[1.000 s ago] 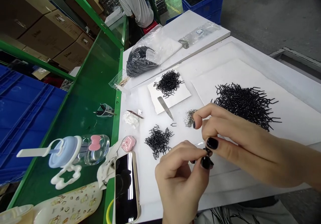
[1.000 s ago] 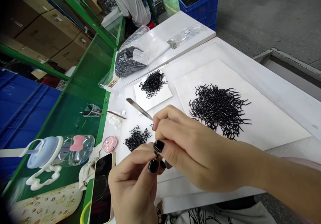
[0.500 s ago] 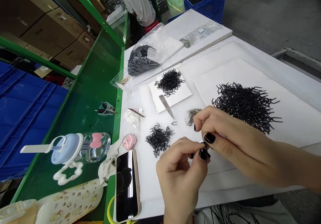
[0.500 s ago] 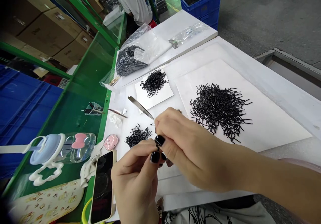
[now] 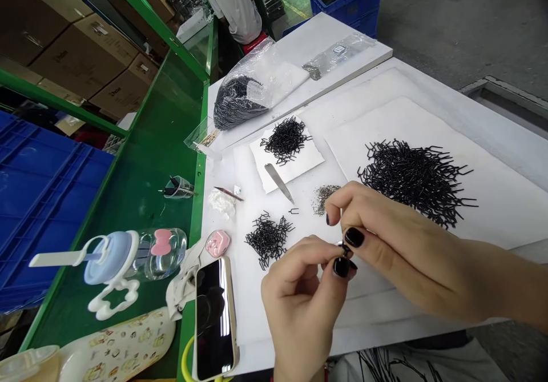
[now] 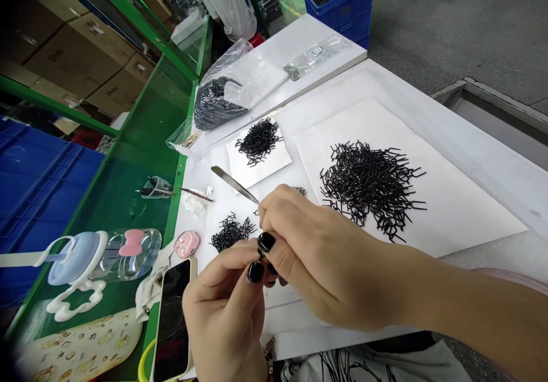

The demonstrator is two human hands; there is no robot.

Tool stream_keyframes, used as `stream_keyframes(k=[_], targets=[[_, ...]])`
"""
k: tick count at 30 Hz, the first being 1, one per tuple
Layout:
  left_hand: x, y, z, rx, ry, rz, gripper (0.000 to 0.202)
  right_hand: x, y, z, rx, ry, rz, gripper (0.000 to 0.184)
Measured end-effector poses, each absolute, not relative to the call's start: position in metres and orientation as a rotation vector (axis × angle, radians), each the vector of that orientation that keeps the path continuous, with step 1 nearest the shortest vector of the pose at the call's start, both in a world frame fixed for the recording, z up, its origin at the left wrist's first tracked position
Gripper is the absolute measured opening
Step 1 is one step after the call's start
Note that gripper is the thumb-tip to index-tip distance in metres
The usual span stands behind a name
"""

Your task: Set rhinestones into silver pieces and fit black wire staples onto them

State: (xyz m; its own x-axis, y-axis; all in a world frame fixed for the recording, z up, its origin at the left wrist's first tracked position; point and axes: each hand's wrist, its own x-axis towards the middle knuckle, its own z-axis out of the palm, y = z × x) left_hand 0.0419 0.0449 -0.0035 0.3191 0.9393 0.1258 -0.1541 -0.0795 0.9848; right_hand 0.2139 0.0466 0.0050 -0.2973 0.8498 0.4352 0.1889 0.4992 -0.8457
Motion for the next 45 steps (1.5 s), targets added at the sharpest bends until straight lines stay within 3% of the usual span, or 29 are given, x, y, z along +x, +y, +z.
stream_keyframes(k=[21, 32, 45], targets=[[0.053, 0.041, 0.003, 1.285, 0.997, 1.194, 0.022, 0.211, 0.041, 0.000, -0.978, -1.924, 0.548, 0.012], [0.045, 0.043, 0.001, 1.269, 0.832, 1.099, 0.009, 0.214, 0.044, 0.010, -0.953, -1.844, 0.773, 0.018], [0.046, 0.042, 0.000, 1.259, 0.866, 1.107, 0.007, 0.212, 0.045, 0.001, -0.928, -1.856, 0.637, 0.013]])
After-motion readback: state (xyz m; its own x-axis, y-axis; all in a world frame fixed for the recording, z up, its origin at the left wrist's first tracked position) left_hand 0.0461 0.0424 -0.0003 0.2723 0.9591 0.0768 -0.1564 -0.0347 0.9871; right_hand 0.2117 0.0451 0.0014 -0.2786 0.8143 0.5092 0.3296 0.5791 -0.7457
